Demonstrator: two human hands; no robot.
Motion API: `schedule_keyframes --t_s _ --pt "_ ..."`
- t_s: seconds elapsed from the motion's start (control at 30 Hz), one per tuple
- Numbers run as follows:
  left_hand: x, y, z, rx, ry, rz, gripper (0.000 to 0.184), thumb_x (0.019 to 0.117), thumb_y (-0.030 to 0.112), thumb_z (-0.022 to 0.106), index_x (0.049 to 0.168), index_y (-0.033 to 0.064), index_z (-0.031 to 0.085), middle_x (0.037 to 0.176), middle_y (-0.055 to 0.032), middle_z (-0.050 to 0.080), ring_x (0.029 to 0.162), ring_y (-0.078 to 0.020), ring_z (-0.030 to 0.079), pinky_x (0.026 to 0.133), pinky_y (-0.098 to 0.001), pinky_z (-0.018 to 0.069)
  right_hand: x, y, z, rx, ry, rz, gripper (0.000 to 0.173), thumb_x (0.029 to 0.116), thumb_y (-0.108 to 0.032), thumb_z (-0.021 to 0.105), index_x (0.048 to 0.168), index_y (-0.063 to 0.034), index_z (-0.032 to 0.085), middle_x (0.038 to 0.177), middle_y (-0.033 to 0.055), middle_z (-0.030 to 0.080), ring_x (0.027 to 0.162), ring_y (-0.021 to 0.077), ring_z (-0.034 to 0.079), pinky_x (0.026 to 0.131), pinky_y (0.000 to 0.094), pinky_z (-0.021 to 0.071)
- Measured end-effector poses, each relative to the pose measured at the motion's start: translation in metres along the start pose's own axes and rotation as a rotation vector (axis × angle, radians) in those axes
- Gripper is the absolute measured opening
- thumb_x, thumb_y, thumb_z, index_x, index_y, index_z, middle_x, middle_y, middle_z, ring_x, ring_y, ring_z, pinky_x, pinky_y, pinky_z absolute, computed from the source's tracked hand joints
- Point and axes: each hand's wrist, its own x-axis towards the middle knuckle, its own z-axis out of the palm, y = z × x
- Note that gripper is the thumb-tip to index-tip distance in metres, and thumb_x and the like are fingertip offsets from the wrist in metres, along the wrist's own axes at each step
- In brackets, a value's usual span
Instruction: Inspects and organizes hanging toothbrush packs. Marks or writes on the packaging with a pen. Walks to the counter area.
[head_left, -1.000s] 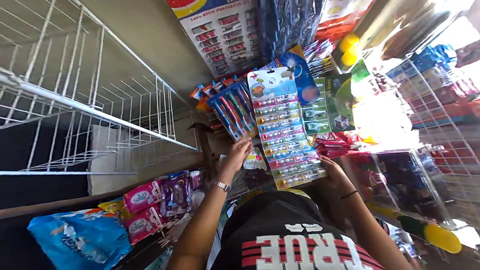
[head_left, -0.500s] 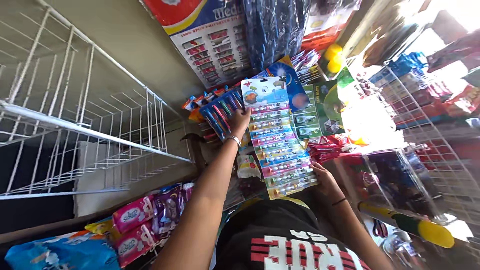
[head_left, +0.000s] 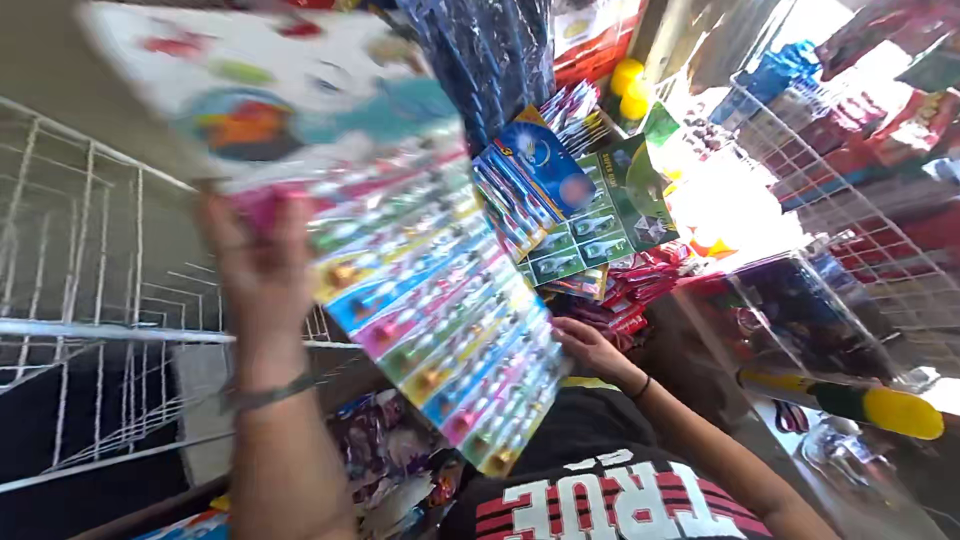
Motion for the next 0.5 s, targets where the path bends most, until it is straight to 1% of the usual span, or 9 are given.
schedule_keyframes --t_s 0.03,0.07,0.13,0.2,0.27,0.33,0.4,0.43,0.5 --pt "-0.004 -0.004 -0.025 -0.074 0.097 -0.047 0.058 0.1070 0.029 0.054 0.157 0.0119 0.031 0.141 -0.0010 0.057 0.119 -0.0065 0.061 0.103 -0.0305 0.0531 0.009 0.000 0.003 -0.108 -0.087 0.010 0.043 0.1098 -0.019 0.043 0.145 0.0044 0.050 0.126 0.0140 0.066 0.106 0.0110 0.067 0.097 0.0306 0.0555" --pt "-0.011 -0.008 -0.046 -0.151 0.196 -0.072 0.053 0.1067 0.028 0.054 0.155 0.0135 0.036 0.139 -0.0002 0.059 0.120 -0.0108 0.062 0.103 -0.0349 0.0536 0.020 0.001 0.003 -0.253 -0.119 0.017 0.044 0.1104 -0.023 0.044 0.145 0.0035 0.051 0.127 0.0176 0.067 0.109 0.0162 0.068 0.099 0.0348 0.0546" --pt "-0.024 -0.004 -0.075 -0.270 0.360 -0.112 0.038 0.1058 0.034 0.054 0.138 0.0142 0.052 0.125 0.0001 0.065 0.113 -0.0156 0.065 0.097 -0.0389 0.0564 0.042 0.001 -0.005 -0.596 -0.073 0.052 0.042 0.1097 -0.024 0.044 0.143 -0.0008 0.056 0.129 0.0206 0.067 0.115 0.0288 0.068 0.103 0.0474 0.0522" --pt "-0.038 0.004 -0.093 -0.282 0.422 -0.148 0.031 0.1053 0.036 0.052 0.126 0.0137 0.057 0.116 -0.0002 0.066 0.107 -0.0159 0.066 0.093 -0.0389 0.0569 0.062 0.000 -0.020 -0.887 -0.032 0.171 0.039 0.1088 -0.021 0.044 0.139 -0.0043 0.061 0.135 0.0224 0.064 0.125 0.0390 0.062 0.108 0.0586 0.0463" --pt "-0.048 0.011 -0.101 -0.262 0.441 -0.135 0.028 0.1059 0.034 0.049 0.125 0.0140 0.057 0.115 -0.0008 0.066 0.106 -0.0168 0.066 0.094 -0.0408 0.0569 0.074 0.001 -0.032 -1.098 -0.070 0.332 0.037 0.1076 -0.023 0.048 0.136 -0.0039 0.062 0.135 0.0258 0.062 0.128 0.0453 0.058 0.106 0.0650 0.0442" --pt "-0.049 0.025 -0.098 -0.246 0.463 -0.081 0.030 0.1052 0.034 0.050 0.130 0.0173 0.051 0.118 0.0032 0.065 0.109 -0.0145 0.066 0.096 -0.0388 0.0562 0.074 0.003 -0.033 -1.256 -0.140 0.524 0.042 0.1041 -0.023 0.054 0.137 0.0026 0.058 0.137 0.0319 0.058 0.130 0.0514 0.053 0.106 0.0701 0.0394" --pt "-0.048 0.031 -0.095 -0.271 0.468 -0.054 0.042 0.1036 0.033 0.053 0.141 0.0182 0.042 0.122 0.0069 0.063 0.112 -0.0102 0.065 0.098 -0.0332 0.0554 0.061 0.012 -0.030 -1.339 -0.167 0.613 0.049 0.0996 -0.011 0.059 0.144 0.0078 0.050 0.141 0.0379 0.051 0.134 0.0564 0.046 0.109 0.0724 0.0336" --pt "-0.045 0.036 -0.091 -0.325 0.510 -0.080 0.041 0.1014 0.029 0.056 0.139 0.0184 0.043 0.118 0.0072 0.065 0.108 -0.0090 0.066 0.095 -0.0323 0.0567 0.056 0.022 -0.030 -1.370 -0.163 0.609 0.051 0.0979 -0.007 0.060 0.146 0.0079 0.048 0.142 0.0384 0.051 0.134 0.0565 0.046 0.109 0.0714 0.0350" --pt "-0.037 0.052 -0.082 -0.376 0.570 -0.144 0.049 0.0970 0.033 0.062 0.138 0.0174 0.040 0.115 0.0059 0.065 0.103 -0.0091 0.067 0.090 -0.0347 0.0594 0.051 0.039 -0.040 -1.366 -0.140 0.573 0.055 0.0949 -0.013 0.067 0.144 0.0050 0.051 0.140 0.0355 0.053 0.130 0.0531 0.052 0.104 0.0677 0.0440"
